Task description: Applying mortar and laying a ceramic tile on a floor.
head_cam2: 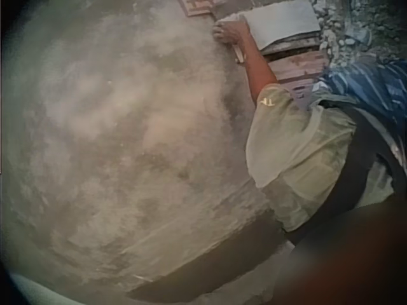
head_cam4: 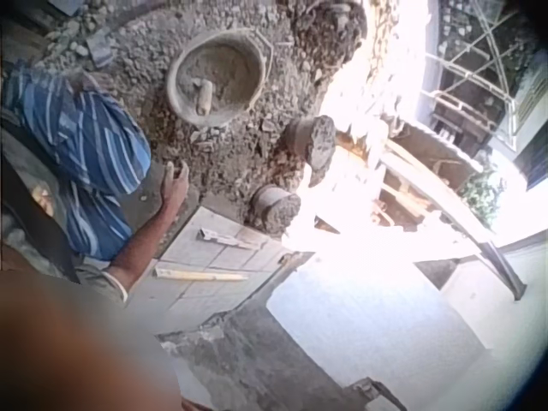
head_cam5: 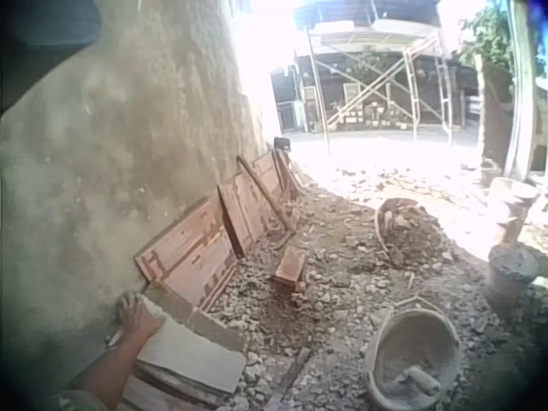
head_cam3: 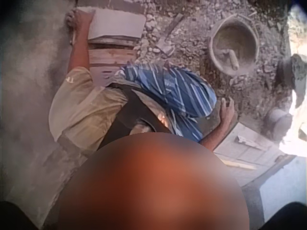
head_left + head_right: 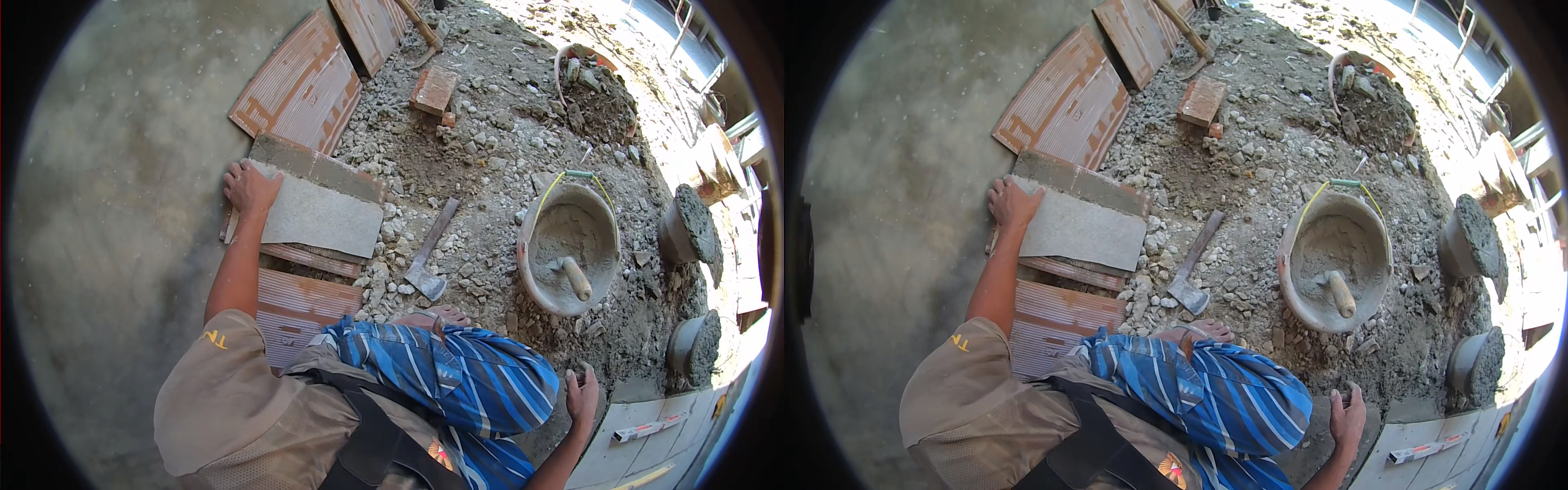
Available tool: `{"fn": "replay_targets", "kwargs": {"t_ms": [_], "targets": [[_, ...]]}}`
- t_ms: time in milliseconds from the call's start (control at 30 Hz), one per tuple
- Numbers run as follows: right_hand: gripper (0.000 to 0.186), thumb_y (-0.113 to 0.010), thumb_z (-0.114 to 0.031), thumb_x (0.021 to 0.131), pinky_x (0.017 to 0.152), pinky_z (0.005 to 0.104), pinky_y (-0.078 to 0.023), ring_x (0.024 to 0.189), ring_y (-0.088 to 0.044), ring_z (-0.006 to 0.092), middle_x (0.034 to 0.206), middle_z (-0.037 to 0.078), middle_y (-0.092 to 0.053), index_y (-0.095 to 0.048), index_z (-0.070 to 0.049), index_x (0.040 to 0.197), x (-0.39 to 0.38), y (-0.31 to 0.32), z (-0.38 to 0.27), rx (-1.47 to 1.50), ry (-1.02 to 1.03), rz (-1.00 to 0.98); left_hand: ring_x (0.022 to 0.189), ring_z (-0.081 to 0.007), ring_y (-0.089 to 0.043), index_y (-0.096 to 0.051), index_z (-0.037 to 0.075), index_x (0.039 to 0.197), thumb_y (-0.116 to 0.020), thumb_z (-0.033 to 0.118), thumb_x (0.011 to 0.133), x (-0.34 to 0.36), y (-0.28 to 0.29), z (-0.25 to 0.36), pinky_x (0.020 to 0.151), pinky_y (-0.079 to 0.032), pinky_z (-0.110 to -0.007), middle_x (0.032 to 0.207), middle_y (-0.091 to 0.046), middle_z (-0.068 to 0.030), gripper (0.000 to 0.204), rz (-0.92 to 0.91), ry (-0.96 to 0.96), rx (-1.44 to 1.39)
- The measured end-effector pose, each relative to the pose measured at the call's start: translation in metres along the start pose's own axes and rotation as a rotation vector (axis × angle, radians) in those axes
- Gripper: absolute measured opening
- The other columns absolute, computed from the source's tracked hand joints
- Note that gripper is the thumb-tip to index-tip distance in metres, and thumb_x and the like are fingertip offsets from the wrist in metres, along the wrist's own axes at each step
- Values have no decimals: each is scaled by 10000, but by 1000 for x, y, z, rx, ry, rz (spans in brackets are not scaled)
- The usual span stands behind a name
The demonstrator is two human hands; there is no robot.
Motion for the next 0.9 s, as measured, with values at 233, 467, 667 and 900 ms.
{"fn": "replay_targets", "kwargs": {"t_ms": [233,467,667,900], "targets": [[451,-713,-222,949,677,345,-491,714,-582,176,785,75,-626,-589,3,1320,-1,5,6,38,-31,24,1259,-368,-533,-574,-5,1272,-789,629,769,-4,1,-4,1026,-469,-501,1306,-570,-178,837,76,-53,-5],[440,-705,-210,951,649,323,-481,668,-571,158,750,51,-614,-595,2,1320,-5,5,5,94,-74,-17,1122,-398,-636,-546,-22,1194,-806,579,797,-15,2,-38,890,-563,-493,1216,-576,-210,766,28,-96,-105],[452,-701,-235,951,658,350,-484,669,-580,185,735,68,-603,-599,14,1314,18,4,1,41,-20,11,1194,-379,-598,-539,-20,1223,-812,520,809,-29,15,-51,933,-538,-478,1236,-574,-186,733,-44,-101,-17],[465,-715,-261,938,701,384,-490,713,-598,230,773,101,-625,-609,13,1299,28,-4,4,-32,-35,12,1298,-342,-504,-458,25,1482,-805,414,824,5,44,-13,1043,-445,-474,1451,-498,-166,839,393,-362,-142]]}}
Point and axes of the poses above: each hand's wrist, its own x-axis towards the middle knuckle, its own y-axis out of the back of the hand, z = x × y, the point moved 2 cm from there along x, towards the middle knuckle
